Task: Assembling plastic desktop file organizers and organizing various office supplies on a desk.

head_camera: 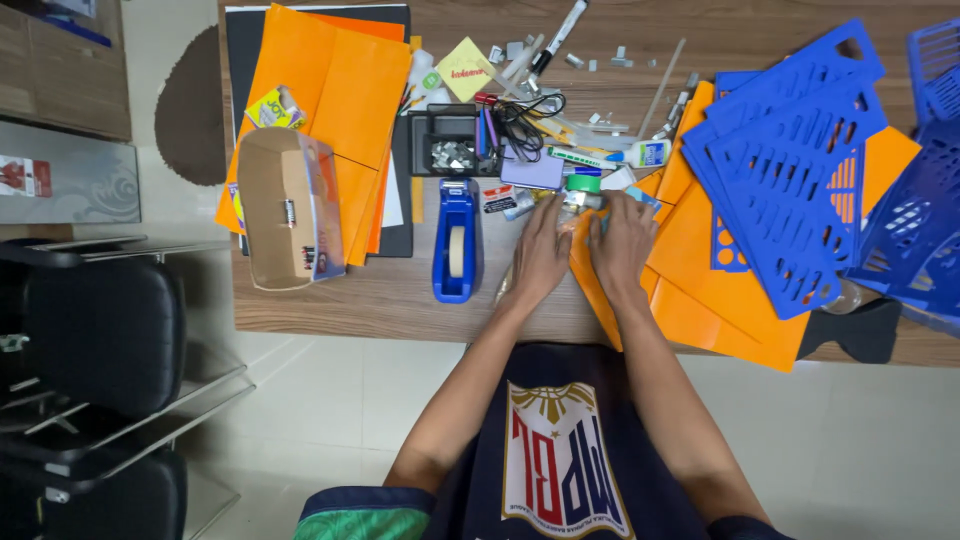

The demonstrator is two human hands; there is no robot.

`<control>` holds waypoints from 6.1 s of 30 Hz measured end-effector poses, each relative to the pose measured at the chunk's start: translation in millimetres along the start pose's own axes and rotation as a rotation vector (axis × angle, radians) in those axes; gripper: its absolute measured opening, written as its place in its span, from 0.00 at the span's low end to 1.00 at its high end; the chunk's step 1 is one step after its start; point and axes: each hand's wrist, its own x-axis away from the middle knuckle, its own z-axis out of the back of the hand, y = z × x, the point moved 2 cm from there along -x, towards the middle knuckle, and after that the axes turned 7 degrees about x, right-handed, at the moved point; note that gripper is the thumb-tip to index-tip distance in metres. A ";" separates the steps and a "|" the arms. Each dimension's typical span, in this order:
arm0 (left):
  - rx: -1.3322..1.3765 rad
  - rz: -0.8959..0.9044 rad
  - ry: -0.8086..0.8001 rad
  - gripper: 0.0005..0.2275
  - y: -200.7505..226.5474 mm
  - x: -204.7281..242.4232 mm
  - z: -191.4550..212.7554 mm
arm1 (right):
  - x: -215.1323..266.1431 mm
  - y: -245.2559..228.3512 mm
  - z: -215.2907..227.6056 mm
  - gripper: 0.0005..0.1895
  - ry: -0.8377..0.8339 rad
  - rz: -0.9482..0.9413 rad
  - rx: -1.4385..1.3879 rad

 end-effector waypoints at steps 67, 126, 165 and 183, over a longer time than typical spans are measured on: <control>-0.129 -0.214 0.040 0.14 4.2 48.5 163.9 | 35.0 -81.0 -30.4 0.31 -0.015 -0.012 0.114; -0.267 0.379 -0.094 0.30 -25.9 -40.7 51.3 | -36.5 -32.7 -56.0 0.11 -0.087 -0.105 0.002; 0.034 0.414 0.049 0.15 -10.6 -27.8 58.5 | -43.2 -34.9 -30.3 0.11 -0.132 0.276 -0.076; 1.269 0.813 -0.017 0.20 -43.5 -23.7 51.9 | -66.1 50.1 -29.7 0.08 -0.016 -0.293 -0.025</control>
